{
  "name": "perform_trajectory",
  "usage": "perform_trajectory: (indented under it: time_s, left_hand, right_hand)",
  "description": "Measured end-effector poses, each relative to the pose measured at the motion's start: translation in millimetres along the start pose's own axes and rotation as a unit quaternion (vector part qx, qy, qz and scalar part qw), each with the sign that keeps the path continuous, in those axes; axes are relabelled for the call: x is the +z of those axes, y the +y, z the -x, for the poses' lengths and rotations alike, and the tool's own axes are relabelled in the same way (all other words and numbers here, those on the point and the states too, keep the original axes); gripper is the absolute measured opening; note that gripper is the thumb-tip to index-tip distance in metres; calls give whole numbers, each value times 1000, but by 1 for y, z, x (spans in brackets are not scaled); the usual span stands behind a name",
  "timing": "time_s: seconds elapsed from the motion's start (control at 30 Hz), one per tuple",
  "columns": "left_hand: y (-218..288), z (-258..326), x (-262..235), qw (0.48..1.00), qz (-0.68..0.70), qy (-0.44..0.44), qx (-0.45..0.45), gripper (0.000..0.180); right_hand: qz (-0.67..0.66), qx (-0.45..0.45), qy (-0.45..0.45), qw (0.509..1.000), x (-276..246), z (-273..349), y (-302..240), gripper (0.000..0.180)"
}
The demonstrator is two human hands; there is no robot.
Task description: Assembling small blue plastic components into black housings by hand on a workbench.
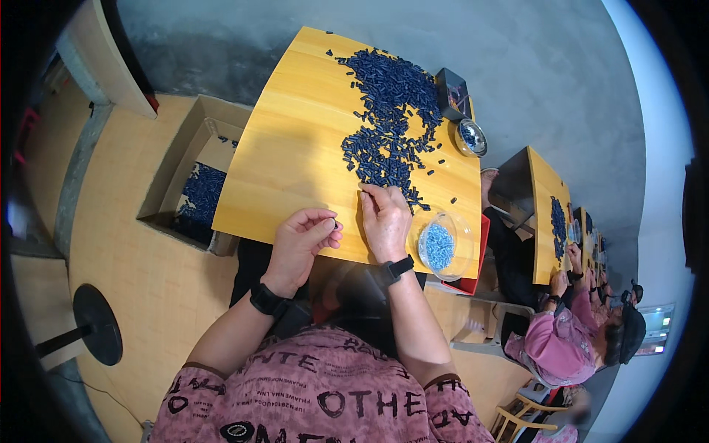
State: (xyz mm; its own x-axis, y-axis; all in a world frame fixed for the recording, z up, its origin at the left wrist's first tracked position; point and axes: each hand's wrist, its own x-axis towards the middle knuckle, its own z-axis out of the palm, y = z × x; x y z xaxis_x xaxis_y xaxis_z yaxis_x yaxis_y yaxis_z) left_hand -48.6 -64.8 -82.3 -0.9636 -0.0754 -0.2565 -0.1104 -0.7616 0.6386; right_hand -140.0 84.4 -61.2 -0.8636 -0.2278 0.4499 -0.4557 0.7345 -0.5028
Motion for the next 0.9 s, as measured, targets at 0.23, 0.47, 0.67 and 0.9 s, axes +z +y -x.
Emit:
perform_trajectory:
  time_s: [0.23,0.47,0.67,0.9]
  left_hand:
    - [-2,0,-1,1000,12,-7,10,15]
    - [-3,2,-1,1000,11,-9,13,16]
    - [-3,1,-2,1000,19,-14,11,16]
    - [-3,1,-2,1000,13,-15,12,15]
  right_hand:
    - [75,-68,-44,994,14,-14,-7,30]
    - [101,-96,-54,989,16,-14,-5,33]
    - [46,-127,-27,991,7,-3,-8,18]
    - [-3,-129,-14,991,7,7,0,20]
